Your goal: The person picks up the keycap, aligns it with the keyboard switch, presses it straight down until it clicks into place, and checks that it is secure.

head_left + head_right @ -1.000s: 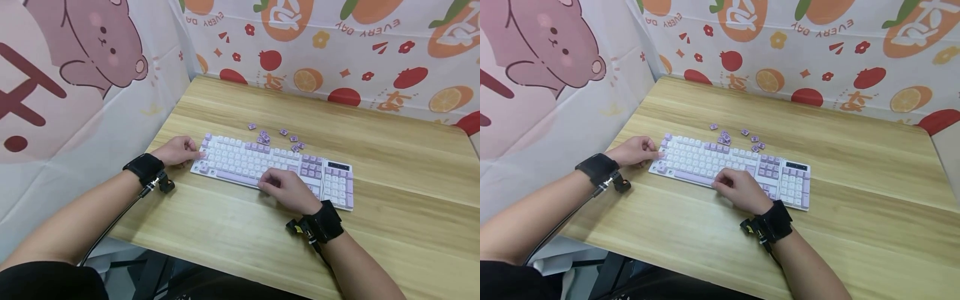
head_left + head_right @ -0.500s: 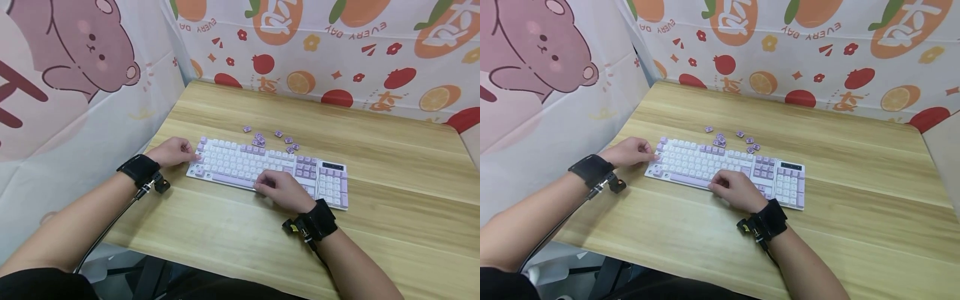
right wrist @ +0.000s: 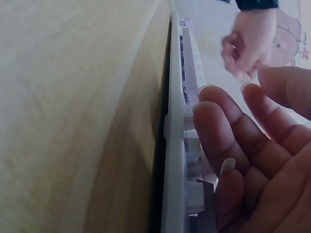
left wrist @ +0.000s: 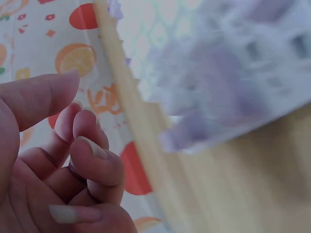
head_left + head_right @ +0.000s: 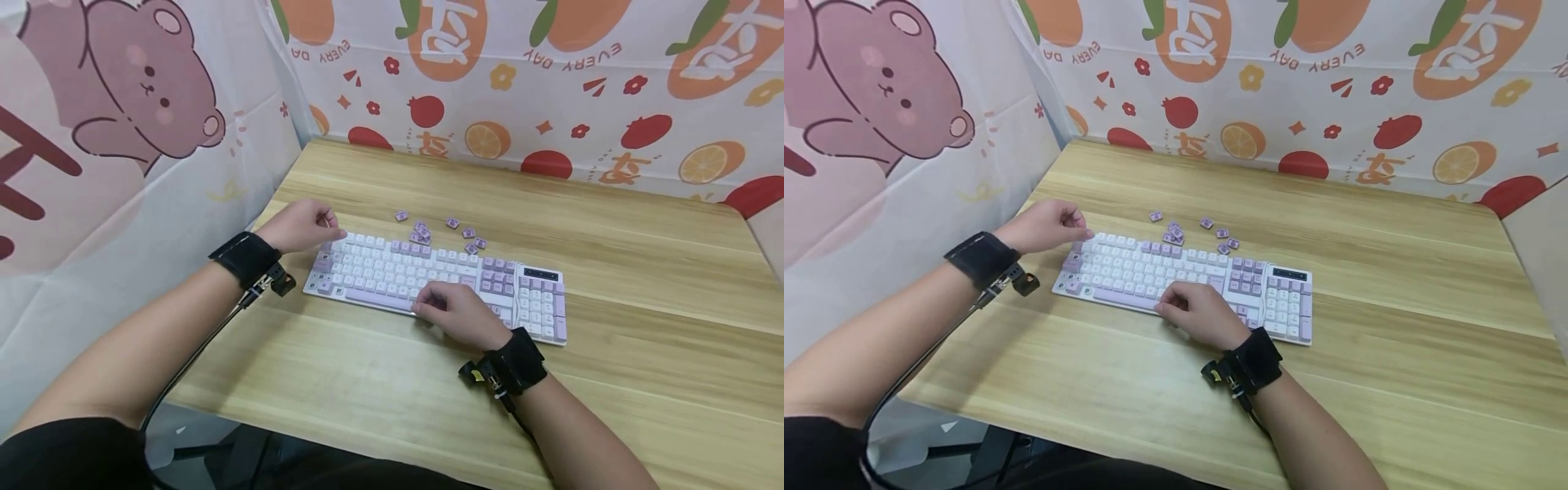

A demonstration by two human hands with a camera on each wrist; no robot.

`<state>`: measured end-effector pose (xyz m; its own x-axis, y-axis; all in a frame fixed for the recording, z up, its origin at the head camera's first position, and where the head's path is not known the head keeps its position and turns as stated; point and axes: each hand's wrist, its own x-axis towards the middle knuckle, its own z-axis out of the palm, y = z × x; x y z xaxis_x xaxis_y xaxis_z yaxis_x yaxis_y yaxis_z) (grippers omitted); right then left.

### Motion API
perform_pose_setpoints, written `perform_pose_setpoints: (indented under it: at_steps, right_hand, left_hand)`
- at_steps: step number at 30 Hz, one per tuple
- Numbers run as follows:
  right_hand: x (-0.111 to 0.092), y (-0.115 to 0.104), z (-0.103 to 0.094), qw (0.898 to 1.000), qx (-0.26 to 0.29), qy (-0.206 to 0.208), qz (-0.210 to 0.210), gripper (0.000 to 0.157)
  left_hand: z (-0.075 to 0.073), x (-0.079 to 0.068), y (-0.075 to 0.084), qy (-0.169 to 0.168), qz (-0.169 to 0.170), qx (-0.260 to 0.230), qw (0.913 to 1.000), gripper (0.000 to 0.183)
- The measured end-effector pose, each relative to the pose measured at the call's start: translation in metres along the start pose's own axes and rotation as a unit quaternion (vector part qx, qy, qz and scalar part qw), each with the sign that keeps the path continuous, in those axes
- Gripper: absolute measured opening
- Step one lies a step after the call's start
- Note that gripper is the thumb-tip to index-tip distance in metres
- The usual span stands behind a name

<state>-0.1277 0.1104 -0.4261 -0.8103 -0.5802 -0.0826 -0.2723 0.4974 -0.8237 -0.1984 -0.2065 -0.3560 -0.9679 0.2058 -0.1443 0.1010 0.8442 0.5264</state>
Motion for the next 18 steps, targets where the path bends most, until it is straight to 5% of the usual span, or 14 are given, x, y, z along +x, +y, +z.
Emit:
perform_pose_setpoints:
  at_steps: [8, 18]
  right_hand:
    - [0.0, 0.003, -0.002, 1.0, -0.005, 0.01, -0.008, 0.019]
    - [0.0, 0.005, -0.002, 1.0, -0.01, 0.011, -0.023, 0.02]
  left_hand:
    - [0.007, 0.034, 0.04, 0.021, 0.042, 0.059, 0.9972, 0.018]
    - [0.036, 0.078, 0.058, 0.011, 0.066, 0.121, 0.9903, 0.023]
